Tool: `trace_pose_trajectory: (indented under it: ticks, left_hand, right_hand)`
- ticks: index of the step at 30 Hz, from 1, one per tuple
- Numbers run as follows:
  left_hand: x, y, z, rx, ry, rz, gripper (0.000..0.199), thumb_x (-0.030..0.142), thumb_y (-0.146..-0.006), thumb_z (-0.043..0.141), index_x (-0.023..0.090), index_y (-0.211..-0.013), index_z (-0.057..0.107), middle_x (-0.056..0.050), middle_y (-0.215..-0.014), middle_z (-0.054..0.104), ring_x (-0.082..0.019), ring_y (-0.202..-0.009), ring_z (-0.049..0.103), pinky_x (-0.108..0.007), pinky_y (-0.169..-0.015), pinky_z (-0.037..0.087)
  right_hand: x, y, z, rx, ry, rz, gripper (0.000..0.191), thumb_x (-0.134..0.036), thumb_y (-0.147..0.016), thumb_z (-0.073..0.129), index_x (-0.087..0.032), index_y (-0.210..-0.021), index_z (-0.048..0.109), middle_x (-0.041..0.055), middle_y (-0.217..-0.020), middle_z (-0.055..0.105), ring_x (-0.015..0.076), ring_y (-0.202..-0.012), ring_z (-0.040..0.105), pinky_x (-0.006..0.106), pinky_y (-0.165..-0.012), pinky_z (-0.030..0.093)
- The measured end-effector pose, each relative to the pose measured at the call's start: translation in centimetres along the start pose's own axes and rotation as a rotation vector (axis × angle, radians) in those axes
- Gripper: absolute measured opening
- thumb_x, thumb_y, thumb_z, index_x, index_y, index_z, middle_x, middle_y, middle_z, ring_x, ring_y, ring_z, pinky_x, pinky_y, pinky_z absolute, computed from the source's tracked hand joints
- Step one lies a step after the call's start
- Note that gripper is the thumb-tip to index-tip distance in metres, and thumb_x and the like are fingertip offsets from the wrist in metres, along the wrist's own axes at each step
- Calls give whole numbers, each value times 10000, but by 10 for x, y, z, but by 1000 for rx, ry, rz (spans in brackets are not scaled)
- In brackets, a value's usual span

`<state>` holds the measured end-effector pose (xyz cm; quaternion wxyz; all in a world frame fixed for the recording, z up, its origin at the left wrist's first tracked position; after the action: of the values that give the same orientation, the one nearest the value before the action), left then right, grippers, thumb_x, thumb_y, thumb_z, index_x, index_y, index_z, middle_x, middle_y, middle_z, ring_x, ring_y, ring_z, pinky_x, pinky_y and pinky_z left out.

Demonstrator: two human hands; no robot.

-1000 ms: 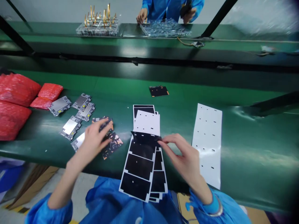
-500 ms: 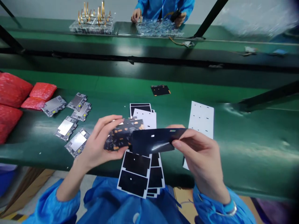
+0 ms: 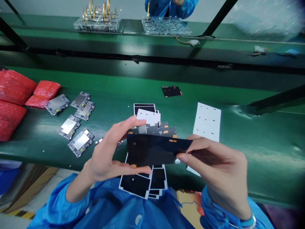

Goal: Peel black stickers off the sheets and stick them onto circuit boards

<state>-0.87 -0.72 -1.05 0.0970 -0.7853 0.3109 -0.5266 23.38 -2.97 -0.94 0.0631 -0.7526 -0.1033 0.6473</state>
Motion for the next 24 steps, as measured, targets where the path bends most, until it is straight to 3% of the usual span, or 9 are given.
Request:
trace_pose_trajectory:
  ticks: [16,19,21,24]
  left_hand:
    - [1,0,3,-43,-30,16,1016,415,-785,844,399,-1597,233,-98,-1403,628,-288,-1281,621,-407,-930,638]
    - [1,-4,3,-30,-76,83,1019,396,-767,861,376,-1593,264,-98,-1397,620,-280,-1288,613,-410,-968,630]
    - [2,-6,2,-31,-159,163,898,355,-778,859,336,-1543,389,-105,-1388,603,-263,-1268,622,-386,-977,628]
    - [4,-4,-2,-86,-280,235,481,282,-833,808,272,-1288,649,-106,-1385,564,-245,-1250,624,-338,-929,643]
  right_hand:
    - [0,-1,-5,29,5,8,160,-180,-793,816,-296,-772,707,-44,-661,648,121,-548,571,248,-450,456]
    - [-2,-1,-3,19,42,-4,158,-168,-808,797,-282,-771,694,-39,-659,644,124,-545,569,254,-450,453]
    - [-5,-1,0,23,108,-37,155,-175,-826,784,-271,-772,675,-34,-657,642,128,-542,571,258,-450,456]
    - [-8,0,0,11,335,-160,121,-200,-906,714,-269,-818,666,-24,-703,697,134,-577,630,258,-503,498]
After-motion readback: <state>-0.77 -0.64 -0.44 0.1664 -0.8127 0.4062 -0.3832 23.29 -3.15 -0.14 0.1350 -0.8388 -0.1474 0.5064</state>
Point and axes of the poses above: each hand's wrist, its own y-axis away from the middle knuckle, its own z-axis out of the palm, x = y × z, the point moved 2 cm from there along -y, towards the middle knuckle
